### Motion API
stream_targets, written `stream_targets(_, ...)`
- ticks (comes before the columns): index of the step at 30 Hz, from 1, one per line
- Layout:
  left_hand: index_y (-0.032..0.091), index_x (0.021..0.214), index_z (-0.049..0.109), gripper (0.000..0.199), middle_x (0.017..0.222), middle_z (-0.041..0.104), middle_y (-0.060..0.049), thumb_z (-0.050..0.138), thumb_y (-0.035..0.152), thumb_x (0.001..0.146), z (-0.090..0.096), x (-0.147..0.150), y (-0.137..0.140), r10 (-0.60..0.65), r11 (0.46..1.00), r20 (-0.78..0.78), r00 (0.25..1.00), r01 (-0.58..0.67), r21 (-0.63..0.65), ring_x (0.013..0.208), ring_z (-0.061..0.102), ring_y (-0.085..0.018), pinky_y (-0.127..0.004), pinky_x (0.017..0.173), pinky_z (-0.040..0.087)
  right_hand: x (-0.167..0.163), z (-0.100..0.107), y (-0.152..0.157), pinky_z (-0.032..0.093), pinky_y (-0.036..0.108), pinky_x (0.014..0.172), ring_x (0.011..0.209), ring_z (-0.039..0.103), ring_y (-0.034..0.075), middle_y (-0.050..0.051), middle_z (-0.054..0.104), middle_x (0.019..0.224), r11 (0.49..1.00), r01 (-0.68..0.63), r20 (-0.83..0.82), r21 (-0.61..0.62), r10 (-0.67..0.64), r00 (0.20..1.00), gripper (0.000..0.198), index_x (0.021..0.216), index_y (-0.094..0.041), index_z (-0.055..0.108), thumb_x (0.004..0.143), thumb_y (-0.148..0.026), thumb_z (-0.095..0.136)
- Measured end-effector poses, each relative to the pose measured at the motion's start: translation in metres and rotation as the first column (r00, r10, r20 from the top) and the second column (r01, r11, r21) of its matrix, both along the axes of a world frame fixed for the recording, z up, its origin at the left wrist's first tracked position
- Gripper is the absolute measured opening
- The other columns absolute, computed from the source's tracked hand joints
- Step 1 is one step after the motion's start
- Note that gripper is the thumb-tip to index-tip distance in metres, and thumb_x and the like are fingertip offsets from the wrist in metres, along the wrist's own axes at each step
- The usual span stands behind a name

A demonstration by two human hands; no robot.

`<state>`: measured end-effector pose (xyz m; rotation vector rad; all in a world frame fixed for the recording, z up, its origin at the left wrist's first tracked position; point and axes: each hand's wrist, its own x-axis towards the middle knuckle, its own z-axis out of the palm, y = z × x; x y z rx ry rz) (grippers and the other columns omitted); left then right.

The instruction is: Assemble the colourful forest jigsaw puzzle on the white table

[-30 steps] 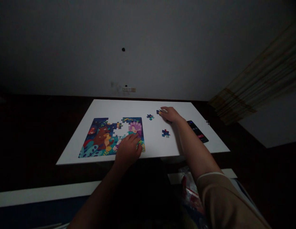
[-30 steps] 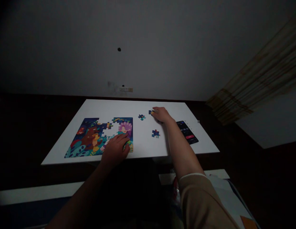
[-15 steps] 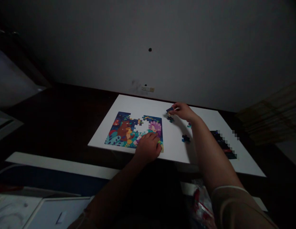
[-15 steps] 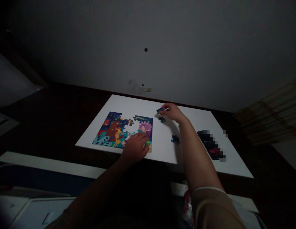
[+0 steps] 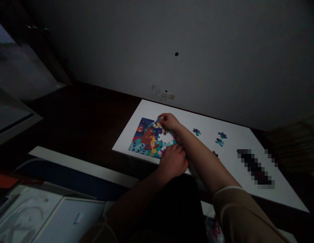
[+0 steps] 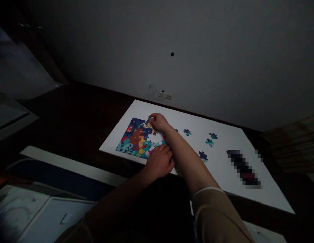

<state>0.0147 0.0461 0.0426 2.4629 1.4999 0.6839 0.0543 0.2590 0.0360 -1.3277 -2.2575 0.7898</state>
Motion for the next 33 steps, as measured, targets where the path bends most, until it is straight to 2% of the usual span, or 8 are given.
stream_targets(5, 0.017, 0.101, 0.063, 0.024, 0.107, 0.061, -0.008, 0.047, 0.031, 0.089, -0.001, -0.002, 0.000, -0.003, 1.000, 0.000, 1.000, 0.003, -0.012, 0.112, 0.046, -0.025, -0.040, 0.096, 0.038, -0.003, 0.002, 0.000, 0.046, 0.023, 0.060, 0.069, 0.062, 0.015, 0.005, 0.070, 0.082, 0.999, -0.031, -0.018, 0.022, 0.031, 0.999, 0.028, 0.107, -0.019, 0.068, 0.080, -0.021, 0.063)
stream_targets(9, 0.019, 0.102, 0.063, 0.025, 0.106, 0.061, -0.008, 0.048, 0.033, 0.088, -0.002, -0.004, 0.000, 0.001, 1.000, -0.010, 1.000, -0.001, -0.017, 0.111, 0.045, -0.025, -0.040, 0.096, 0.038, -0.006, 0.003, -0.001, 0.045, 0.023, 0.056, 0.062, 0.058, 0.013, 0.003, 0.068, 0.075, 0.998, -0.055, -0.087, -0.002, 0.055, 0.995, 0.030, 0.107, -0.020, 0.067, 0.078, -0.021, 0.064)
stream_targets(12, 0.021, 0.106, 0.062, 0.027, 0.106, 0.062, -0.008, 0.048, 0.034, 0.088, -0.001, -0.005, -0.001, 0.014, 1.000, -0.031, 0.999, -0.015, -0.015, 0.111, 0.045, -0.026, -0.040, 0.096, 0.038, -0.009, 0.003, -0.003, 0.043, 0.022, 0.051, 0.056, 0.055, 0.012, 0.001, 0.065, 0.071, 0.997, -0.025, -0.153, -0.075, 0.013, 0.988, 0.030, 0.107, -0.020, 0.066, 0.077, -0.021, 0.064)
stream_targets(15, 0.022, 0.108, 0.062, 0.028, 0.105, 0.062, -0.007, 0.047, 0.034, 0.088, 0.000, -0.006, 0.000, 0.018, 1.000, -0.039, 0.999, -0.019, -0.015, 0.109, 0.046, -0.026, -0.040, 0.095, 0.038, -0.013, -0.003, -0.005, 0.043, 0.022, 0.048, 0.054, 0.055, 0.011, 0.001, 0.064, 0.073, 0.987, 0.047, -0.261, -0.151, -0.086, 0.962, 0.023, 0.096, -0.020, 0.063, 0.073, -0.022, 0.067)
stream_targets(18, 0.023, 0.108, 0.062, 0.026, 0.105, 0.062, -0.006, 0.048, 0.034, 0.088, 0.002, -0.006, 0.000, 0.004, 0.999, -0.062, 0.998, -0.006, -0.040, 0.110, 0.045, -0.026, -0.041, 0.095, 0.038, -0.014, -0.011, -0.006, 0.042, 0.021, 0.043, 0.051, 0.055, 0.011, -0.001, 0.060, 0.068, 0.973, 0.106, -0.288, -0.205, -0.163, 0.944, 0.017, 0.085, -0.020, 0.058, 0.071, -0.023, 0.068)
stream_targets(23, 0.027, 0.103, 0.064, 0.022, 0.106, 0.062, -0.005, 0.051, 0.031, 0.086, 0.004, -0.006, -0.001, 0.014, 0.997, -0.010, 1.000, -0.015, -0.072, 0.112, 0.046, -0.027, -0.043, 0.096, 0.039, -0.010, -0.010, -0.009, 0.046, 0.023, 0.049, 0.058, 0.058, 0.013, 0.003, 0.065, 0.082, 0.981, 0.106, -0.195, -0.164, -0.138, 0.971, 0.025, 0.096, -0.021, 0.061, 0.072, -0.021, 0.067)
stream_targets(29, 0.023, 0.101, 0.064, 0.022, 0.105, 0.062, -0.008, 0.051, 0.030, 0.085, 0.003, -0.005, 0.000, -0.002, 0.997, 0.040, 0.999, 0.005, -0.081, 0.112, 0.046, -0.029, -0.045, 0.097, 0.039, -0.008, 0.002, -0.010, 0.049, 0.026, 0.061, 0.068, 0.062, 0.016, 0.005, 0.069, 0.084, 0.999, 0.001, 0.021, -0.041, -0.001, 1.000, 0.026, 0.103, -0.020, 0.067, 0.077, -0.023, 0.065)
stream_targets(33, 0.021, 0.102, 0.063, 0.023, 0.104, 0.062, -0.011, 0.052, 0.030, 0.085, 0.001, -0.005, 0.001, -0.008, 0.996, 0.036, 0.999, 0.011, -0.086, 0.111, 0.046, -0.030, -0.046, 0.096, 0.039, -0.008, 0.010, -0.011, 0.048, 0.029, 0.069, 0.073, 0.064, 0.018, 0.006, 0.070, 0.085, 0.996, -0.087, 0.085, 0.017, 0.085, 0.993, 0.023, 0.100, -0.021, 0.070, 0.077, -0.023, 0.069)
